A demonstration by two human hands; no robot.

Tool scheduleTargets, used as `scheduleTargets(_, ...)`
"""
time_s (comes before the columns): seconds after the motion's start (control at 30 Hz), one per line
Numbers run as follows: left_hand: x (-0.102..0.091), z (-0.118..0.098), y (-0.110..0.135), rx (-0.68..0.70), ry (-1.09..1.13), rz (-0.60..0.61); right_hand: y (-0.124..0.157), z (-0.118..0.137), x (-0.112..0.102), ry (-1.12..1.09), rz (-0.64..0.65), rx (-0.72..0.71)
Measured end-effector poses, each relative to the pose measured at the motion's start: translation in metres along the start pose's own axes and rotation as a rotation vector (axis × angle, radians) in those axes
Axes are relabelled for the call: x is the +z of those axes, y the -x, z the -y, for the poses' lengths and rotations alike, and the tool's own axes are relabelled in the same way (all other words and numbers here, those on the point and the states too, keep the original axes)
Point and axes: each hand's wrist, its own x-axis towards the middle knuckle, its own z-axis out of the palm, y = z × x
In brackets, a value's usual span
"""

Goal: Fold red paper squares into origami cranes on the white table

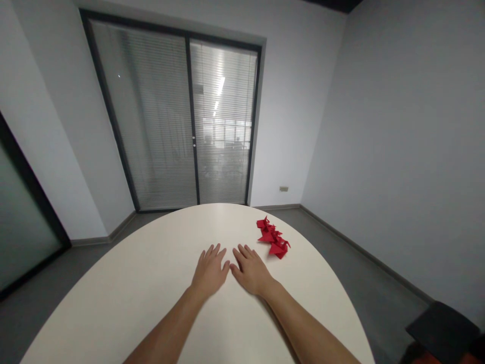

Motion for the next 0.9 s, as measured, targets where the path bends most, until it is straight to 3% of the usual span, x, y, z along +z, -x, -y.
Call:
scheduleTargets(0.37,0.002,0.001,-0.001,-0.001,0.011,0.001,0.000,-0.002,0.003,0.008,-0.023,-0.009)
scheduleTargets(0.53,0.003,0.003,-0.002,0.004,0.104,-0.064,0.001,0.001,-0.011,-0.005,-0.075,-0.093)
scheduleTargets(0.6,-0.009,-0.009,-0.005,-0.001,0.230,-0.122,-0.001,-0.001,-0.024,-0.002,-0.123,-0.087)
scheduleTargets(0.7,-0.048,-0.053,-0.003,-0.065,0.556,-0.168,-0.002,-0.010,-0.047,0.083,-0.294,0.006)
scheduleTargets(0.73,-0.065,-0.072,0.003,-0.060,0.713,-0.103,-0.002,-0.015,-0.054,0.124,-0.360,0.049)
scheduleTargets(0.8,-0.098,-0.106,0.024,0.083,1.055,0.086,0.001,-0.027,-0.066,0.206,-0.478,0.196)
scheduleTargets(0.9,-0.131,-0.128,0.077,0.369,1.461,0.449,0.009,-0.045,-0.078,0.300,-0.572,0.423)
